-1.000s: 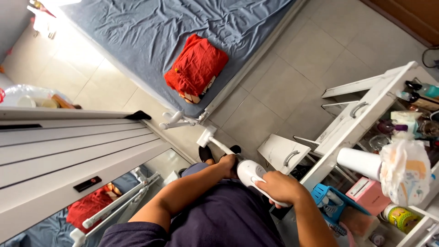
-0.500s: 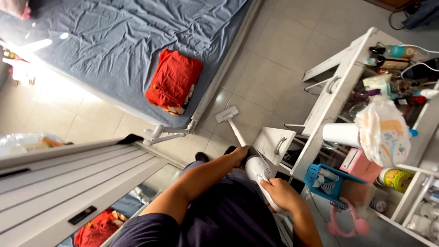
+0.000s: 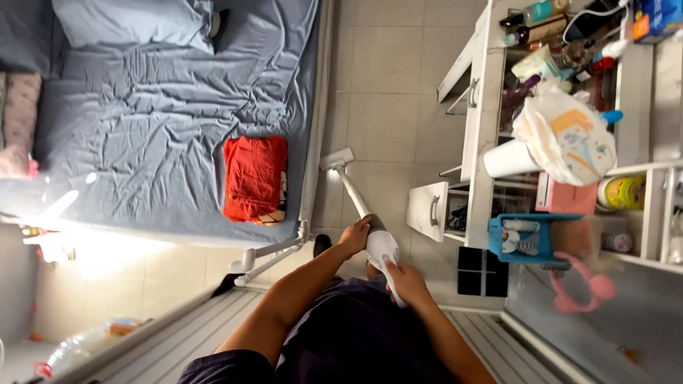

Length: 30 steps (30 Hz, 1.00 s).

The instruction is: The recorder is vacuuming the floor in a bedroom using a handheld vacuum cleaner.

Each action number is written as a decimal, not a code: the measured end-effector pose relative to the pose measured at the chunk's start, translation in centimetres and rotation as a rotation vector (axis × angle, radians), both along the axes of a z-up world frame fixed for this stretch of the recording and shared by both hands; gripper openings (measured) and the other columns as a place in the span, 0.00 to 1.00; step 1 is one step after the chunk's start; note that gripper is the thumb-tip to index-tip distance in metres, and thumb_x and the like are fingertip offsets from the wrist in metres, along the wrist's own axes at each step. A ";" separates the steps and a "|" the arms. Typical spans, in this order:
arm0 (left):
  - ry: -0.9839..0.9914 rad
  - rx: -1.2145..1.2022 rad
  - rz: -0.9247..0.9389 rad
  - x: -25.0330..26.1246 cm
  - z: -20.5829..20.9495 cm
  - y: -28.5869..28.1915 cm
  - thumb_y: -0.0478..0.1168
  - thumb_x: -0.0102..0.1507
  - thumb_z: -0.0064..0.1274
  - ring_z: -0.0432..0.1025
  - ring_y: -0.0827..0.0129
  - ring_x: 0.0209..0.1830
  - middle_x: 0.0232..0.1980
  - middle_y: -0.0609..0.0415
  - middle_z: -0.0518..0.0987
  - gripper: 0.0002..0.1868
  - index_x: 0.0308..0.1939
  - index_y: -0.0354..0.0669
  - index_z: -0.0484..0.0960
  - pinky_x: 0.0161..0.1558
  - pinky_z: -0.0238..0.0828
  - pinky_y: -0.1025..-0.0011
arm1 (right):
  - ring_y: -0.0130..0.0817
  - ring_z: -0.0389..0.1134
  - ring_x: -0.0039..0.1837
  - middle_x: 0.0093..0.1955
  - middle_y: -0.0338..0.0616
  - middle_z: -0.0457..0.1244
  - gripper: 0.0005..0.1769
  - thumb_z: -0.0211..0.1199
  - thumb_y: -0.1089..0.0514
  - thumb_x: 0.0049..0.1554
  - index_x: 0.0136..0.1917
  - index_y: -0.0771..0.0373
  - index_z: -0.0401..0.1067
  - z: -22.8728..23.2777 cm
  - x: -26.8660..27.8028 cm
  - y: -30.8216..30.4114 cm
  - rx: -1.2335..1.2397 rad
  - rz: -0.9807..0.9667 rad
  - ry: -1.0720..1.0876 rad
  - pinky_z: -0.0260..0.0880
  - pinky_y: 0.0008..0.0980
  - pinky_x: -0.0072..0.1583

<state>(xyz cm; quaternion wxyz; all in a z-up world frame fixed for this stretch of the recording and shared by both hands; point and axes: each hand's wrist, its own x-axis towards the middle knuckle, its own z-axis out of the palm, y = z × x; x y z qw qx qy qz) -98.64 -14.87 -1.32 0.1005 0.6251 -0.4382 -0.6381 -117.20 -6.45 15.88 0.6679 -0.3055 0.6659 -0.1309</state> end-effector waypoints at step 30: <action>0.092 -0.451 -1.088 10.0 13.0 2.8 0.40 0.59 0.61 0.39 0.20 0.79 0.82 0.26 0.29 0.43 0.77 0.71 0.61 0.67 0.66 0.41 | 0.33 0.62 0.28 0.29 0.45 0.63 0.24 0.47 0.45 0.66 0.45 0.67 0.73 -4.5 15.0 7.9 0.021 -0.663 -0.090 0.63 0.32 0.32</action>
